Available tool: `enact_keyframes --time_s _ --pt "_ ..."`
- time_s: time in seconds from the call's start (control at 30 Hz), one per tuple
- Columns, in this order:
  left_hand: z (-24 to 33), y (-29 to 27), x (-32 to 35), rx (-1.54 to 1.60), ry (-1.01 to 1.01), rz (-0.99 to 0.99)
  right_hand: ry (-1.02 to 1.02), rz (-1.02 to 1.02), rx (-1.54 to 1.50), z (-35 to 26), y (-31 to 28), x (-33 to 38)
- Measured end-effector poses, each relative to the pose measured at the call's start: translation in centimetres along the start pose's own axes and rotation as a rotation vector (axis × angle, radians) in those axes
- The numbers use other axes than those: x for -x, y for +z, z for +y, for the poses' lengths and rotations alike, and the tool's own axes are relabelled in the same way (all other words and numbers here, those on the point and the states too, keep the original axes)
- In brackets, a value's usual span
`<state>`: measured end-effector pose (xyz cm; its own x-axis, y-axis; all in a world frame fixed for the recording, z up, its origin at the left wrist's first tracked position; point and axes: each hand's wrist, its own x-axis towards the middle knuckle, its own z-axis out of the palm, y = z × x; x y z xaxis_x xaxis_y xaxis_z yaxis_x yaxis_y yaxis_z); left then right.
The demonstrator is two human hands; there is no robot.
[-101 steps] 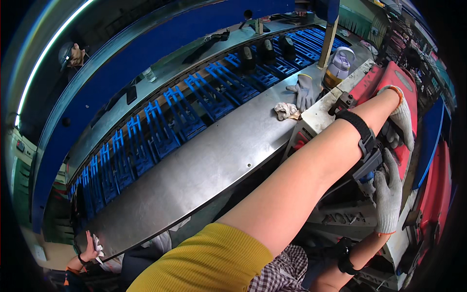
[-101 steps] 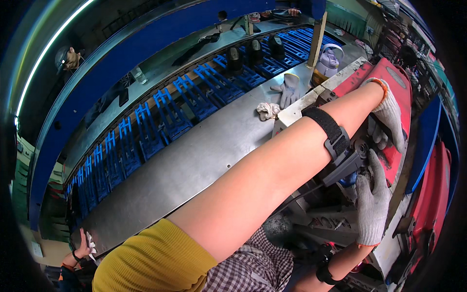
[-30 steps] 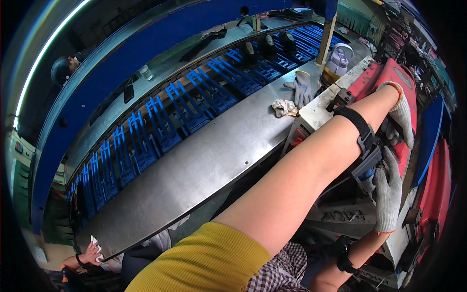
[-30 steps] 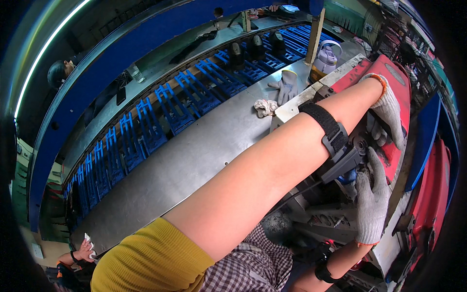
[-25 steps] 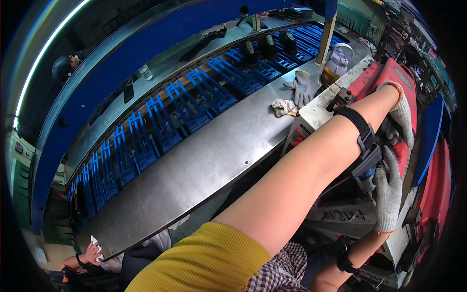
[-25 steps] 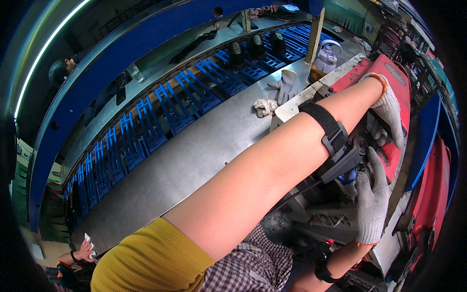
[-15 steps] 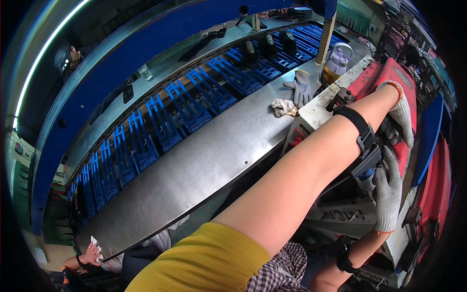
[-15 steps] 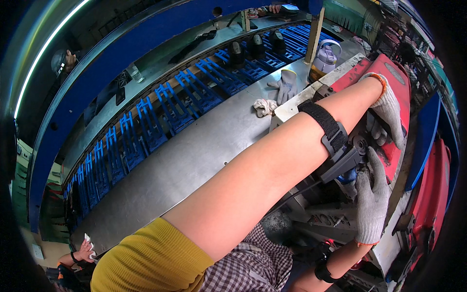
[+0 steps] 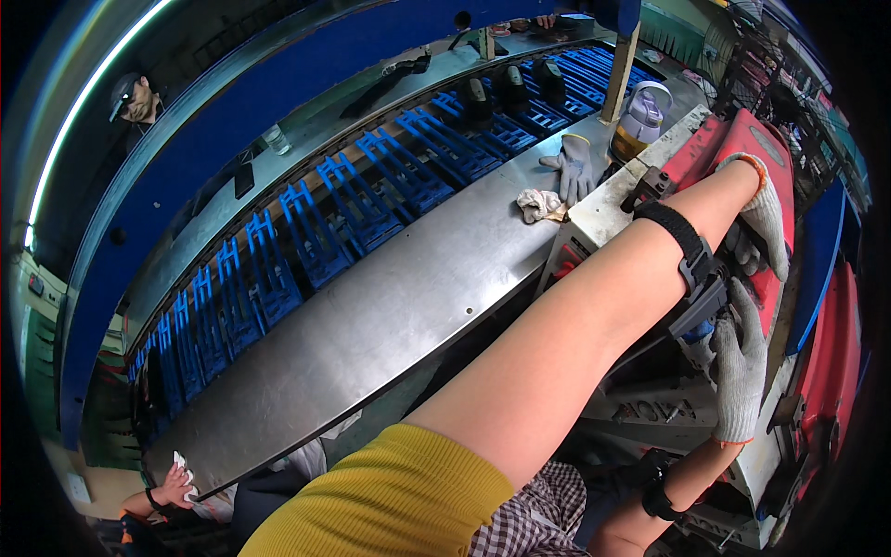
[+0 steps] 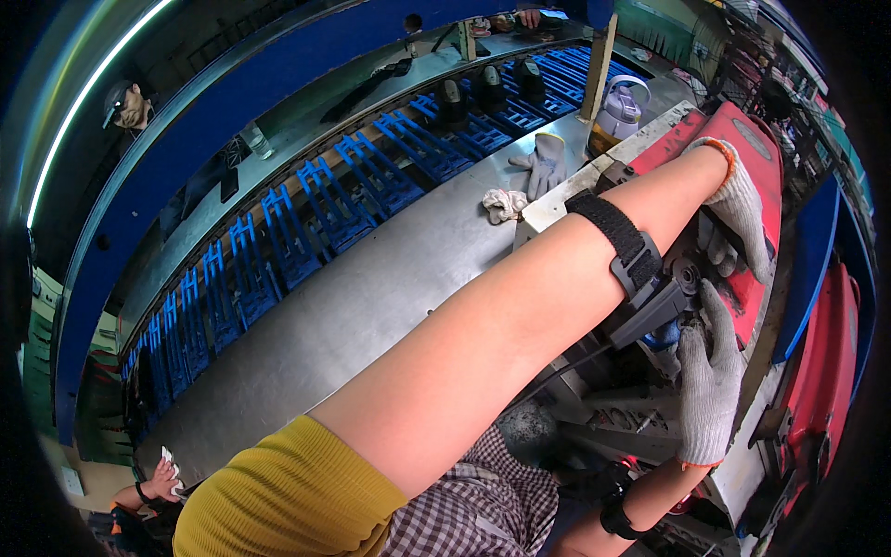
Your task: Using specialized machinery to press and shape shoe components on a manufacturing line.
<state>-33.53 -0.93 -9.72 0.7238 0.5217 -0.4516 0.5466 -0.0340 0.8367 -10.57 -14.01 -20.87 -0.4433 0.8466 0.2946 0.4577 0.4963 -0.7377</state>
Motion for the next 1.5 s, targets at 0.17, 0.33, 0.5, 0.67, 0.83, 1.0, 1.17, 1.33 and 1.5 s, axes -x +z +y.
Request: enact_keyframes --time_s 0.17,0.33,0.5,0.67,0.83,1.0,1.17,1.33,1.5 --pt "0.0 0.0 -0.6 0.011 -0.022 0.044 0.003 0.002 -0.036 0.0 -0.1 -0.2" --pt "0.5 1.5 -3.3 -0.08 -0.083 0.293 0.023 0.051 -0.126 -4.1 3.7 2.5" --pt "0.7 2.2 -3.1 -0.27 -0.011 0.419 0.113 -0.14 -0.275 -7.3 12.3 4.2" --pt "2.4 2.7 0.2 -0.65 -0.082 0.484 -0.151 -0.097 -0.111 -6.3 10.2 3.7" --pt "5.9 0.9 1.7 -0.835 0.084 0.638 -0.364 0.067 0.132 -6.9 3.8 3.5" --pt "8.1 -1.8 3.0 -1.118 0.394 1.169 -0.414 0.161 0.288 -1.7 -0.8 -4.9" --pt "7.6 -1.7 1.6 -1.372 0.684 1.681 0.193 0.048 0.479 2.8 0.6 -18.5" --pt "4.0 0.7 2.1 -1.257 0.734 1.706 0.247 -0.119 0.681 6.9 2.6 -23.4" --pt "-4.1 6.7 6.0 -0.485 0.723 1.461 0.226 0.103 -0.273 5.5 -2.6 -20.7"
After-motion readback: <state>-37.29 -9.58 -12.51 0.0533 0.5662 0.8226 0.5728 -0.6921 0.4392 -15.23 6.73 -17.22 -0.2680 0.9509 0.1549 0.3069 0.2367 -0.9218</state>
